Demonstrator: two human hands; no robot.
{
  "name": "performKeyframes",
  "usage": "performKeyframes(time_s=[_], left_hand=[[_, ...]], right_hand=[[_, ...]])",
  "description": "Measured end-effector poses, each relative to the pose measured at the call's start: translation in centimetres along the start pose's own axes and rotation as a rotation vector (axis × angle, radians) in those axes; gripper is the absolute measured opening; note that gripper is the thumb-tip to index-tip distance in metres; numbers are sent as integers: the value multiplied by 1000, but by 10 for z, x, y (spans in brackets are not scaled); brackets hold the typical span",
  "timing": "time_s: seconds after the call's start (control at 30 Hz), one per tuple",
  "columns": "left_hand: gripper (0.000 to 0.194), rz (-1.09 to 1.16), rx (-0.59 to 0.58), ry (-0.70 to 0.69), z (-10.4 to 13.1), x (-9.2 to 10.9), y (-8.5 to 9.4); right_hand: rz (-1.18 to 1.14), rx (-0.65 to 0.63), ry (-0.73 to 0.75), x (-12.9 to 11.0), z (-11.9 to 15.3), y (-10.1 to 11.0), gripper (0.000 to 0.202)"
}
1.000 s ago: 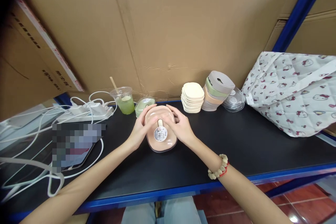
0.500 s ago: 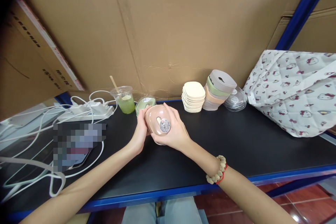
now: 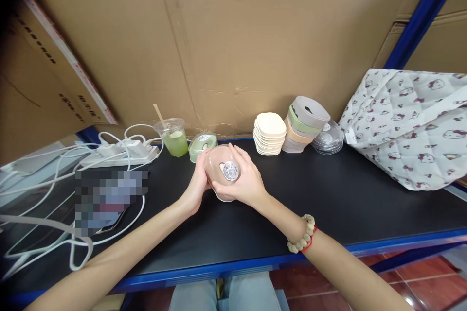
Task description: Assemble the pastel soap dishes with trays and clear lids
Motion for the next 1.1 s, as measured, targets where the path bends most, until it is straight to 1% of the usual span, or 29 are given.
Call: performKeyframes(time_s=[0.07, 0.17, 0.2, 0.27, 0.33, 0.37, 0.43, 0.47, 0.53, 0.6, 0.67, 0.73, 0.83, 0.97, 1.03, 1.1], left_hand=[[44, 28, -12, 40, 2, 1, -1], [51, 79, -15, 28, 2, 3, -1], [53, 99, -9, 18, 2, 3, 0], [55, 136, 5, -9, 0, 4, 3], [56, 149, -3, -63, -3, 5, 5], [56, 145, -12, -98, -4, 6, 5], [55, 138, -30, -151, -5, 8, 6], [54, 140, -32, -167, -6, 9, 6], [52, 158, -25, -171, -7, 9, 8], [52, 175, -40, -139, -10, 9, 9], [55, 167, -80, -96, -12, 8, 10], [57, 138, -91, -73, -15, 8, 12], [54, 104, -72, -95, -17, 10, 15], [47, 119, -151, -116, -14, 10, 10], [47, 130, -153, -108, -12, 9, 8], [49, 132, -130, -100, -11, 9, 8]], right_hand=[[-17, -12, 5, 1, 0, -1, 87], [-134, -67, -32, 2, -3, -2, 94], [-205, -87, -76, 4, -4, -2, 96], [-376, -102, -232, 9, -5, -3, 99], [-538, -113, -405, 12, -5, -4, 95], [-601, -133, -468, 13, -4, -4, 92], [-677, -193, -531, 11, -4, -6, 86], [-696, -219, -540, 10, -3, -7, 85], [-707, -229, -546, 8, -3, -7, 83], [-695, -210, -541, 8, -3, -6, 80], [-678, -202, -532, 9, -3, -5, 75], [-647, -234, -517, 10, -4, -5, 74], [-604, -304, -471, 8, -5, -4, 79], [-660, -271, -446, 5, -6, 0, 86], [-680, -273, -457, 4, -6, 1, 89], [-698, -298, -478, 3, -5, 1, 90]])
Point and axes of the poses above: each hand's wrist, its own z-axis away from the middle knuckle, its own y-axis out of the back of the hand, x = y × z, the point moved 4 cm from there along -z, towards the middle knuckle, and after that the axes turned 6 degrees about -x, right-handed, at the moved point
